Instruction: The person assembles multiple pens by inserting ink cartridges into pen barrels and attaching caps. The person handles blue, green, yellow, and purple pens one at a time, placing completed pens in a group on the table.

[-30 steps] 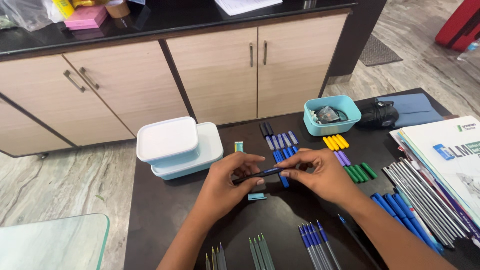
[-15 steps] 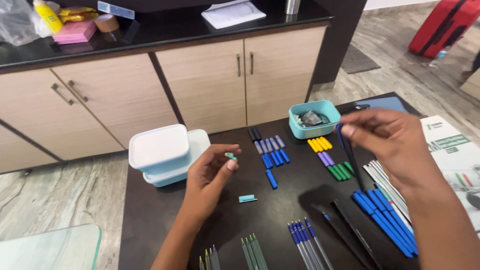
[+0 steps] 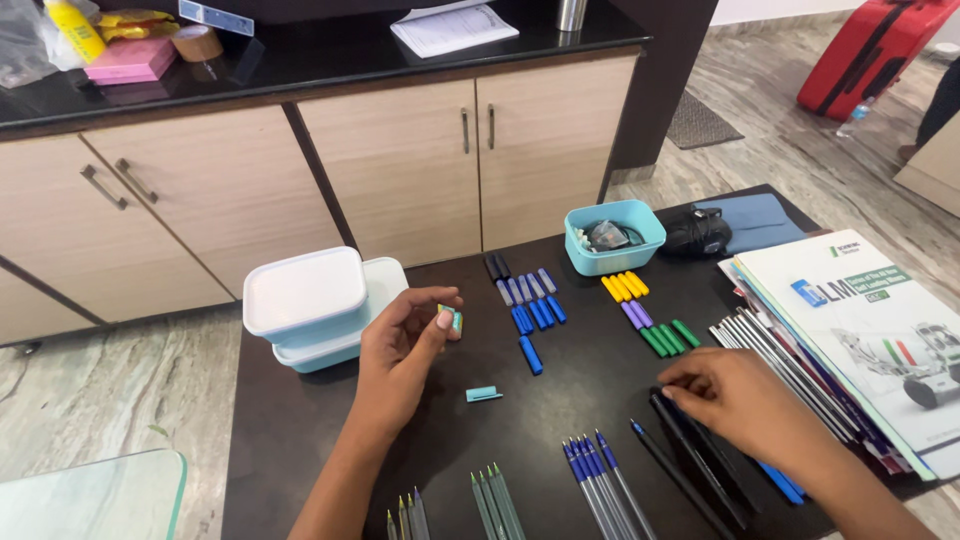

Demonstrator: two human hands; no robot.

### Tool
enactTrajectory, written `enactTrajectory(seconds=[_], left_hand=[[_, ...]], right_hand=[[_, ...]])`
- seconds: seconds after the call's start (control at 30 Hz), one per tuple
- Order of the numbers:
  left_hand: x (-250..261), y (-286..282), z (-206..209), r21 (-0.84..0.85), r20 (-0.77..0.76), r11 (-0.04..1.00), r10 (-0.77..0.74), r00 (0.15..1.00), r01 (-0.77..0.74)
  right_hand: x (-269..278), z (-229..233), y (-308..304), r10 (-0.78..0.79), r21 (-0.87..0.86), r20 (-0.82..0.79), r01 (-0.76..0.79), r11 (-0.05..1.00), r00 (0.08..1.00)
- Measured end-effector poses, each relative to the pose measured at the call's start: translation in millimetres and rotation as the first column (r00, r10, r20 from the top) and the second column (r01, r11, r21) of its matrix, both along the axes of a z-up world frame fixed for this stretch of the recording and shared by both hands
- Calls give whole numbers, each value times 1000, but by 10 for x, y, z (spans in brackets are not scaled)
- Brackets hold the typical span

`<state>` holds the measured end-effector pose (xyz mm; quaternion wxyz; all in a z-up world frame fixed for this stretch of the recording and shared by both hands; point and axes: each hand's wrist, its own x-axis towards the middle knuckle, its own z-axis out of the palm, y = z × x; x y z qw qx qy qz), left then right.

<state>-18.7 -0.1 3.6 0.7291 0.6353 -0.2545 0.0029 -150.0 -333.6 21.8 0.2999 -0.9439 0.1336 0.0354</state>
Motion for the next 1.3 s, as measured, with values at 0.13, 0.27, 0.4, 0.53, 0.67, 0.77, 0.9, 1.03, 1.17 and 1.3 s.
enactTrajectory(seconds=[0.13,0.27,0.4,0.53,0.67,0.77,0.9,1.03,1.17,1.3], left_hand=[[34,14,-28,-24,-10,1000,-7,1000,6],[43,27,-42,-21,-16,1000,-2,1000,2],[45,37,-34,10,-8,1000,12,1000,-12],[48,34,-40,13,-1,1000,19,1000,-19],[45,37,-31,28,-6,999,24,1000,-24],[50,23,-39,18,-9,1000,15,1000,-15],[48,30,-48,34,-10,999,25,1000,-25],[51,37,-50,47,-12,998,31,999,-31],[28,22,-51,33,-30,999,15,999,-14],[2,17,-8,79,-69,997,-14,997,20]], right_hand=[[-14,5,43,31,18,4,-31,999,1000],[-7,3,54,-15,4,-41,15,1000,999],[-8,25,59,5,-10,-38,-5,1000,999],[-26,43,47,-20,-7,-35,20,1000,999],[-48,62,47,45,-68,108,-37,997,993],[-179,87,176,5,-172,68,7,985,998],[-326,51,451,50,-274,-153,-91,957,987],[-311,38,599,20,-266,-178,-68,962,984],[-226,147,617,37,-205,-97,-57,977,995],[-9,273,597,-13,245,97,-11,969,995]])
